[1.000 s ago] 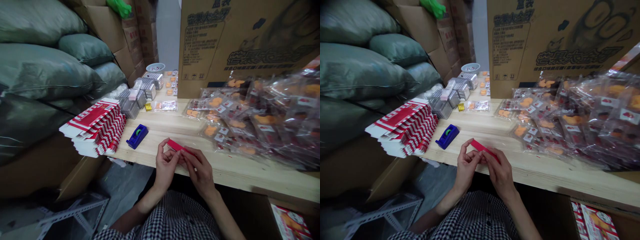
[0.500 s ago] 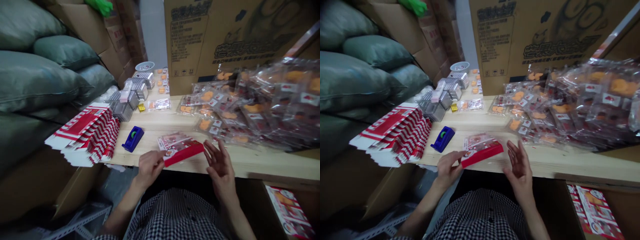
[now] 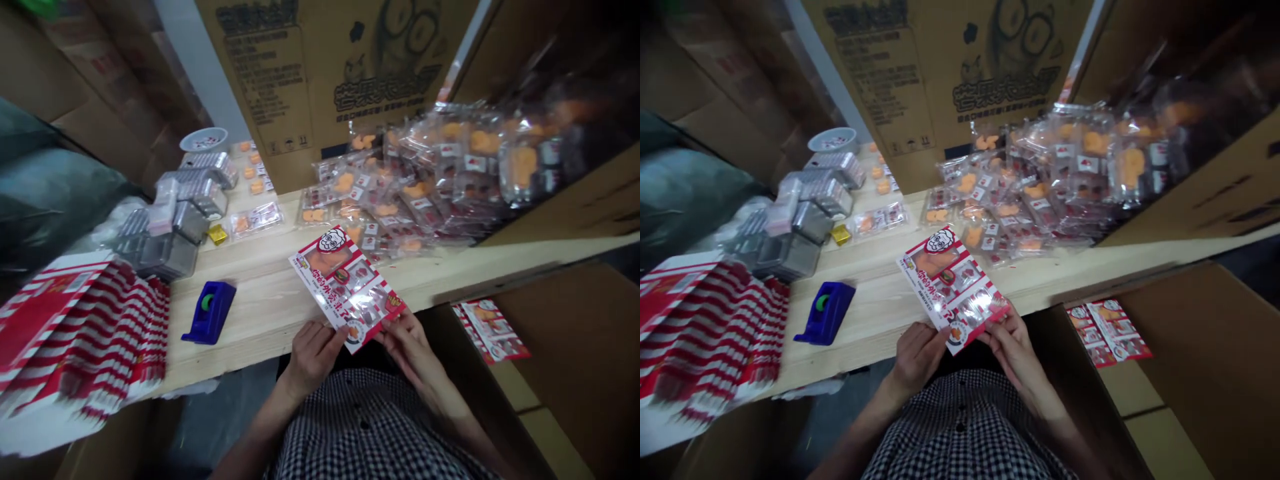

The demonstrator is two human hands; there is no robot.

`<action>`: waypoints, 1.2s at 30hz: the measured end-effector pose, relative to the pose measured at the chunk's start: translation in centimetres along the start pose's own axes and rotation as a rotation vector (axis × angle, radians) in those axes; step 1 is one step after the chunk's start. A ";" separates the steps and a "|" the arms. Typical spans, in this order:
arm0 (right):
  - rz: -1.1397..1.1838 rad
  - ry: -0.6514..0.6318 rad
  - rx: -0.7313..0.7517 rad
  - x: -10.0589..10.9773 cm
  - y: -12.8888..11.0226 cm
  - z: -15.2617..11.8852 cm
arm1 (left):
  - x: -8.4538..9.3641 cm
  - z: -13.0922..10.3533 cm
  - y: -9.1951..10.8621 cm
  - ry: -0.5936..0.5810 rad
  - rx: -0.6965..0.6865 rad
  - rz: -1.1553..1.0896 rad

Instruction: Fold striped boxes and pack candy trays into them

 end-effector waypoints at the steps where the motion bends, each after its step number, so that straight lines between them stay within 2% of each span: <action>1: -0.003 0.011 0.012 0.7 -0.3 0.0 | -0.6 0.1 -0.3 -0.024 0.039 -0.033; 6: -0.056 0.072 0.061 4.8 -1.1 -0.7 | -2.3 0.0 -1.0 -0.021 0.196 -0.171; 11: -0.067 0.150 0.099 8.2 -1.0 -1.7 | -2.0 0.8 -2.3 0.129 0.388 -0.276; 14: -0.102 0.227 0.127 11.3 -1.9 -2.6 | -2.1 1.9 -2.7 0.129 0.394 -0.300; 16: -0.143 0.313 0.148 15.1 -3.5 -3.8 | -2.2 2.3 -3.1 0.110 0.392 -0.282; 18: -0.204 0.448 0.164 20.6 -6.1 -6.3 | -2.4 2.3 -3.5 0.091 0.404 -0.244; 21: -0.262 0.713 0.163 30.3 -10.3 -12.7 | -2.8 1.9 -4.4 0.066 0.451 -0.171; 23: -0.260 0.873 0.077 36.3 -11.5 -17.4 | -3.3 1.7 -4.8 0.037 0.486 -0.129; 26: -0.277 1.018 -0.148 42.7 -9.7 -22.2 | -4.6 1.6 -4.9 -0.028 0.488 -0.100; 29: -0.332 1.052 -0.284 46.2 -5.8 -23.3 | -5.8 1.8 -5.0 -0.096 0.486 -0.075; 32: -0.385 1.074 -0.268 47.5 -2.1 -22.4 | -6.9 2.2 -5.2 -0.185 0.468 -0.059; 34: -0.442 1.118 -0.176 47.7 -0.6 -21.9 | -7.5 2.3 -5.3 -0.245 0.455 -0.043; 36: -0.521 1.191 -0.019 47.3 0.0 -21.9 | -7.9 2.2 -5.5 -0.289 0.452 -0.001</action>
Point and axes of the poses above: each hand's wrist, its own z-axis towards the middle knuckle, its own x-axis out of the back of the hand, y = z × x, the point moved 10 cm from there along z, towards the middle knuckle, and after that the axes turned 14 degrees about -z, right-handed, at the moved point
